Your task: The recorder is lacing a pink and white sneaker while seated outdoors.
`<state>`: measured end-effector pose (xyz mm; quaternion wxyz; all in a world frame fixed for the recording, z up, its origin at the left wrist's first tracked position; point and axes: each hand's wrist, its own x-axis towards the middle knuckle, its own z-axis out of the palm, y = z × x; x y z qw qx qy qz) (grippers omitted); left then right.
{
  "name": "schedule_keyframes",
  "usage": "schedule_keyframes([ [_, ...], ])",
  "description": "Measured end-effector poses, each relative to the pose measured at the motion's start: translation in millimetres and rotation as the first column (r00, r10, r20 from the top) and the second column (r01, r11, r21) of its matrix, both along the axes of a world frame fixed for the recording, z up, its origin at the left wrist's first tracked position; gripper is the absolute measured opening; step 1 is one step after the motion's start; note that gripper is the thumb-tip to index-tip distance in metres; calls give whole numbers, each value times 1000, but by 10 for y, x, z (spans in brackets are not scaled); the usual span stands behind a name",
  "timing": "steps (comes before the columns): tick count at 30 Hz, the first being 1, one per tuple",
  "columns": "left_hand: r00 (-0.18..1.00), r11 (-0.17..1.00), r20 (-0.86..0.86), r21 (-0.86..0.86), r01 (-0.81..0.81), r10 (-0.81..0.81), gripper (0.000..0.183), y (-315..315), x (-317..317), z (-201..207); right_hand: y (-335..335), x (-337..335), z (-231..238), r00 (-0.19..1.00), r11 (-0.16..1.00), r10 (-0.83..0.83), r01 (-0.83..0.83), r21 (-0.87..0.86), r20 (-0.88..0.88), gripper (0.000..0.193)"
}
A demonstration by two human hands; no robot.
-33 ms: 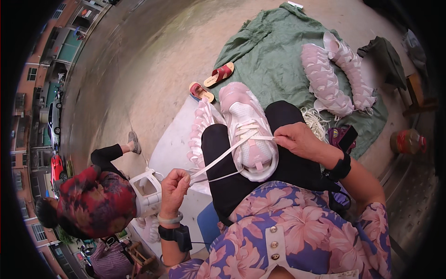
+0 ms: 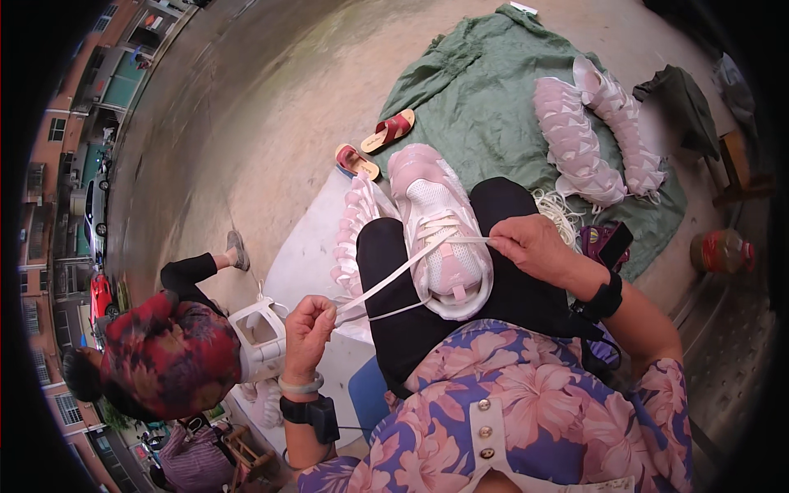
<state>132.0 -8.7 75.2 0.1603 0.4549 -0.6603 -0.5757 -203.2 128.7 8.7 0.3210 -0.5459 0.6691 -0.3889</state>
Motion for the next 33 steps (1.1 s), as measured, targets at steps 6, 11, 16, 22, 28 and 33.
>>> schedule_keyframes([
  [6, 996, 997, -41, 9, -79, 79, 9, -13, -23, 100, 66, -176, -99, 992, 992, -128, 128, 4, 9, 14],
  [11, 999, 999, -26, -20, -48, 48, 12, -35, 44, 82, 5, -172, -91, 996, 996, -48, 41, 83, 80, 19],
  [16, 980, 998, -194, -32, -57, 50, 15, -130, -122, 341, -106, -121, -76, 972, 963, -63, -1, 270, 226, 17],
  [22, 759, 862, -421, -139, 488, -497, 8, -42, -517, 831, -481, 164, 200, 997, 977, 23, -38, -210, -76, 19],
  [28, 408, 516, -389, -231, 825, -826, 14, 80, -897, 737, -626, 431, 873, 676, 738, 603, -674, 25, 423, 21],
  [33, 682, 725, -311, -35, 688, -662, 10, 313, -1078, 240, -497, 90, 703, 499, 660, 751, -533, 530, -432, 17],
])
